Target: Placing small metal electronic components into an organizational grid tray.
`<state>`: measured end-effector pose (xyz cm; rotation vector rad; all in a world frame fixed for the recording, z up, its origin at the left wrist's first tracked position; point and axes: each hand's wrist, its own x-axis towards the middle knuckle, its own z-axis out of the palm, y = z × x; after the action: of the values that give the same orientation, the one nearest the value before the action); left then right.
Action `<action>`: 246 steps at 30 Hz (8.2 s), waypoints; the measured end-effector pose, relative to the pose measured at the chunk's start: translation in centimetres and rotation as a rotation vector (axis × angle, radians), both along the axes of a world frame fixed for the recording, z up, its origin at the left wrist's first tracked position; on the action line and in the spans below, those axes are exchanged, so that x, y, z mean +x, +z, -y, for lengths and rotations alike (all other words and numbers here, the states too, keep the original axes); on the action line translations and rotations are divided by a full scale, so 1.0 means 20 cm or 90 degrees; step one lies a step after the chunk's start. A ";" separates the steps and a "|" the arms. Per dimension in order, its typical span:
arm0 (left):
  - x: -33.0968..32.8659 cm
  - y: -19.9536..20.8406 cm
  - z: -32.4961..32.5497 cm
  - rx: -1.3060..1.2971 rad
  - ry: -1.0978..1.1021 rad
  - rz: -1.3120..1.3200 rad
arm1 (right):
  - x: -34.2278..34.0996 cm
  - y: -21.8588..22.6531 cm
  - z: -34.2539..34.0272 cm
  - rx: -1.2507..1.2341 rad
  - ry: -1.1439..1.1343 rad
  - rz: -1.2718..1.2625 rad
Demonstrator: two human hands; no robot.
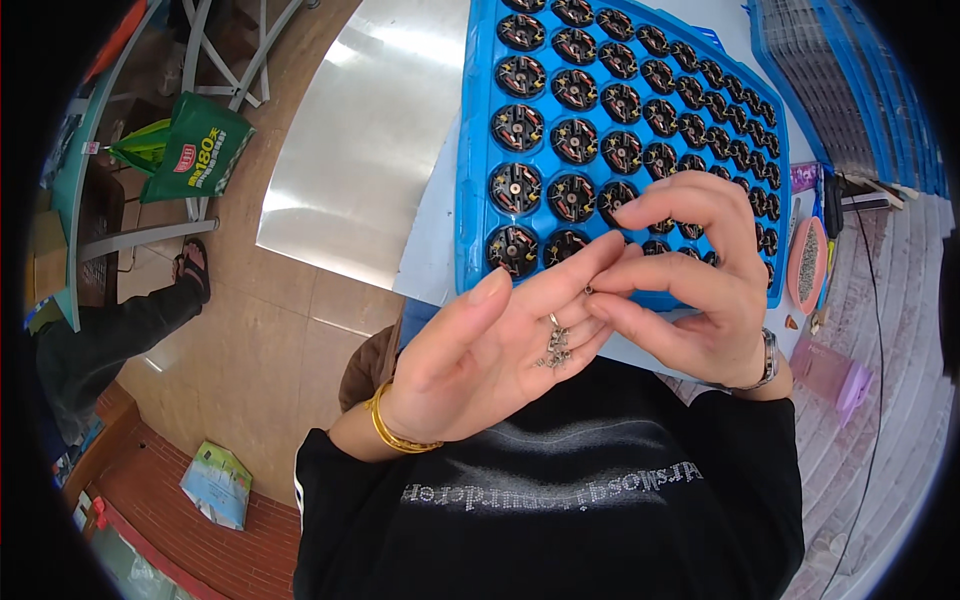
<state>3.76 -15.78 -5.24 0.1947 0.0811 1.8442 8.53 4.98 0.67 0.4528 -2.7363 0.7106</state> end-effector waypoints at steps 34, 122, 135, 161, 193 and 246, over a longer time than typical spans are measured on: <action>-0.07 0.07 0.04 -0.069 0.081 0.043 | -0.02 0.05 -0.11 0.039 0.013 0.002; -0.06 0.01 0.01 0.015 0.045 0.062 | -0.06 0.03 -0.06 0.098 0.024 -0.035; -0.10 0.03 -0.01 0.016 0.033 0.100 | -0.07 0.02 -0.07 0.049 0.047 -0.074; -0.24 0.01 0.14 0.020 0.290 0.112 | -0.19 -0.04 -0.01 0.099 0.141 0.003; -0.16 0.00 0.09 0.033 0.156 0.104 | -0.29 0.05 0.01 0.185 0.094 -0.131; -0.21 0.03 0.07 -0.023 0.228 0.089 | -0.41 0.03 -0.08 0.152 0.079 -0.109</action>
<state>-0.50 -17.18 -4.68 0.0258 0.0538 2.2053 0.43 6.63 1.25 0.7068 -2.6572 0.3533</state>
